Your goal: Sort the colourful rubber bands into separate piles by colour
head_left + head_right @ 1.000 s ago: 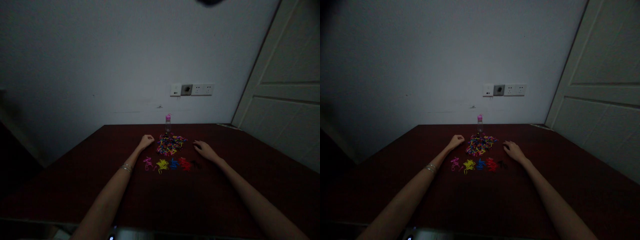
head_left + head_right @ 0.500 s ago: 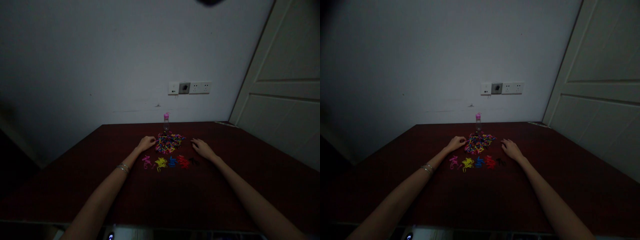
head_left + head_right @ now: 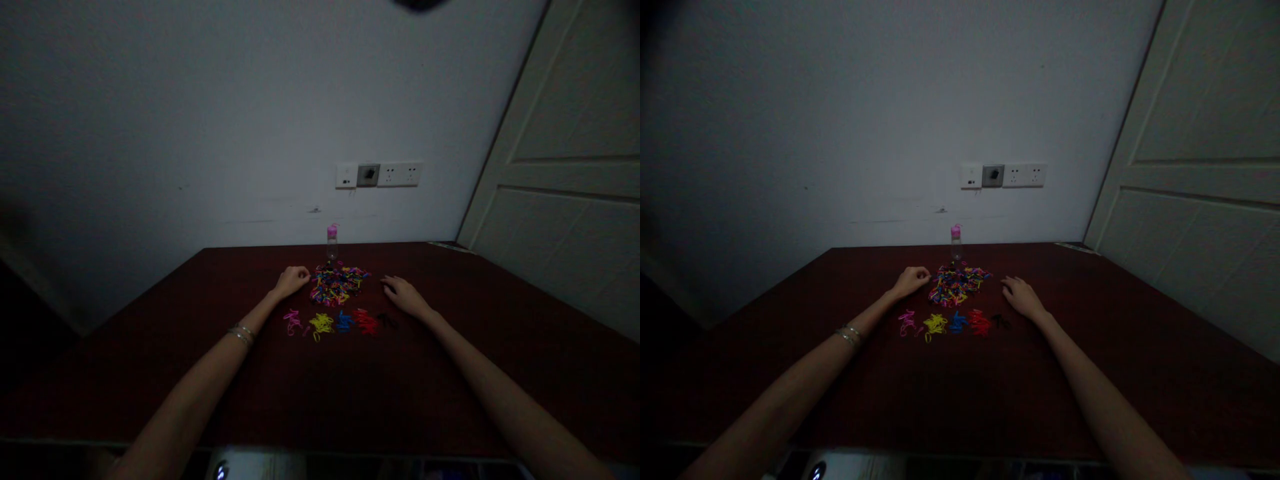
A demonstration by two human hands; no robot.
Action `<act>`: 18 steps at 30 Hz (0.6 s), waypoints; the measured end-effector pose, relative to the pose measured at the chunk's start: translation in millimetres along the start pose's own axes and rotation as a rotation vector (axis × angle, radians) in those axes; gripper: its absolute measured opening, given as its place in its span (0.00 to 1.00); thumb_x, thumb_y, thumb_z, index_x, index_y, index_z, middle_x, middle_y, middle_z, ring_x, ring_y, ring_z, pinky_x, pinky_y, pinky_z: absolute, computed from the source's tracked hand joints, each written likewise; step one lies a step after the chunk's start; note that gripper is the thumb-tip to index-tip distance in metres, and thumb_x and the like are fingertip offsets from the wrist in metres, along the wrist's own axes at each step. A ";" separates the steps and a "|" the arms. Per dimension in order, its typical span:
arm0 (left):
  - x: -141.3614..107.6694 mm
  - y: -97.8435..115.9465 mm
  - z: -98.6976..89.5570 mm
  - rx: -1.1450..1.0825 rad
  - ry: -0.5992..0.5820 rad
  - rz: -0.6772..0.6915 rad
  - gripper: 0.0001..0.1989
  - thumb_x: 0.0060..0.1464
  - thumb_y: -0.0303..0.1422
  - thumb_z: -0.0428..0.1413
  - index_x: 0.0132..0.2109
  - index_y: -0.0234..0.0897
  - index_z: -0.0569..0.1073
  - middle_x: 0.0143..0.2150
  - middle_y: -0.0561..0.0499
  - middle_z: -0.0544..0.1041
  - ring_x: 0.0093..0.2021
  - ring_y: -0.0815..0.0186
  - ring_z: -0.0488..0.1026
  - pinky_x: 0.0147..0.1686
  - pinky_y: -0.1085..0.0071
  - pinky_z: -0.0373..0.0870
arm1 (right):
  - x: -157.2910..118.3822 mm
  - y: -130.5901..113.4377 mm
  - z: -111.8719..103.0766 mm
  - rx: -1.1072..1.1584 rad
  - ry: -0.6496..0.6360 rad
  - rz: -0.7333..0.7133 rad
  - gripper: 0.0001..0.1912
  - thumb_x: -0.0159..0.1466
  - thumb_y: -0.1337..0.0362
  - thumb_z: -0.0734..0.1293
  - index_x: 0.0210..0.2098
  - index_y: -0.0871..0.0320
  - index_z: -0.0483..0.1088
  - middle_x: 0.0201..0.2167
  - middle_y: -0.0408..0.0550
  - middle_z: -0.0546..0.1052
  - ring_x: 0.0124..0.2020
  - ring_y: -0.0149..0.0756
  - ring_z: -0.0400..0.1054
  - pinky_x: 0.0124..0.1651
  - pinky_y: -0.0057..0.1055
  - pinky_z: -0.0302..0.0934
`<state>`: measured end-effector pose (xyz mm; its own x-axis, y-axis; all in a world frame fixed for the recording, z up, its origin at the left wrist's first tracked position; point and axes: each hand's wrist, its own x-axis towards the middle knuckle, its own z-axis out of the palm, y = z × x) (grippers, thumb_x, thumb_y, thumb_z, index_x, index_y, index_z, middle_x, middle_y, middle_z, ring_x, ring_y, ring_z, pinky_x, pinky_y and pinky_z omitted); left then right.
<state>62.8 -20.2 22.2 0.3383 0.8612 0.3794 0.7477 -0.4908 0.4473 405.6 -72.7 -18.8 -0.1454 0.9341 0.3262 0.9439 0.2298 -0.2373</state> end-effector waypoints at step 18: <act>-39.9 88.1 -6.0 -0.227 -0.498 0.334 0.05 0.39 0.30 0.57 0.28 0.37 0.76 0.20 0.56 0.70 0.20 0.74 0.62 0.22 0.77 0.53 | -0.5 -1.0 -0.9 0.010 -0.004 0.011 0.21 0.62 0.63 0.54 0.51 0.63 0.66 0.55 0.56 0.64 0.58 0.46 0.54 0.57 0.42 0.51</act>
<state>111.8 -98.6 51.3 0.7977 0.5888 0.1307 0.4353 -0.7121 0.5509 405.0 -73.6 -18.0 -0.1357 0.9377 0.3199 0.9425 0.2217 -0.2501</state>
